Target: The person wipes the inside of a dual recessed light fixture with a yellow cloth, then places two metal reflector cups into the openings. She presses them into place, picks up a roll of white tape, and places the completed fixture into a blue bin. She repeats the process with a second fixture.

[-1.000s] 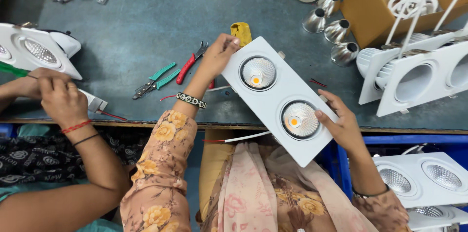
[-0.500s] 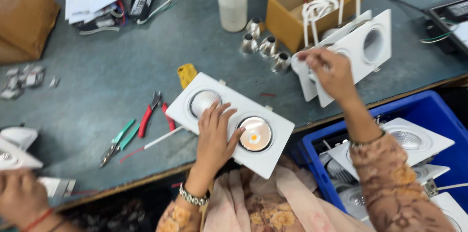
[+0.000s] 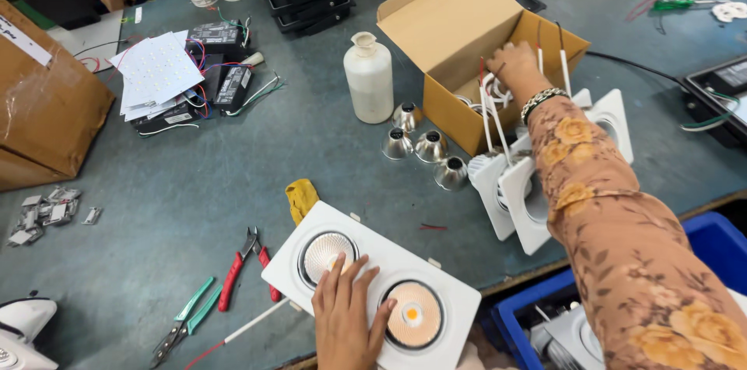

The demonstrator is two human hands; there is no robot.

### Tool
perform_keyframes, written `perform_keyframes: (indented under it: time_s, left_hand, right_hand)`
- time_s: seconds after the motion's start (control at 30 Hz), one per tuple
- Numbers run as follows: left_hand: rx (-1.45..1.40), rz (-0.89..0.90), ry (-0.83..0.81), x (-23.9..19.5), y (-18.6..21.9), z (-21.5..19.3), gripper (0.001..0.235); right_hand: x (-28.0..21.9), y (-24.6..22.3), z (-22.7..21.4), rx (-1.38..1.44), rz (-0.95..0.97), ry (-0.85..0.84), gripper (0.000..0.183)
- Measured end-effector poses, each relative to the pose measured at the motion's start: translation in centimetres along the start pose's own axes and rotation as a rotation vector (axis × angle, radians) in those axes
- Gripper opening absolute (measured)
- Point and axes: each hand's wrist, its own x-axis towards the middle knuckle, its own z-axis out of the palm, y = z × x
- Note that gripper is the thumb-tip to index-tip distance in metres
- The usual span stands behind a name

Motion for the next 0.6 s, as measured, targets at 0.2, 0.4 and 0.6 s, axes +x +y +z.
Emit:
perform_keyframes:
  time_s: [0.2,0.4,0.6]
  left_hand:
    - [0.026,-0.003,-0.040,-1.0,-1.4,1.4,0.053]
    - [0.040,0.008,-0.045,-0.5,-1.4,1.5,0.053]
    - [-0.007,0.006,-0.002,0.3,0.2,0.1,0.050]
  right_hand:
    - [0.2,-1.1,1.5,0.175,0.018,-0.361,0.042]
    - [1.5,-0.7,1.8,-0.038,-0.115,-0.225,0.029]
    - [-0.4,6.3,-3.4,0.367,0.226,0.287,0.040]
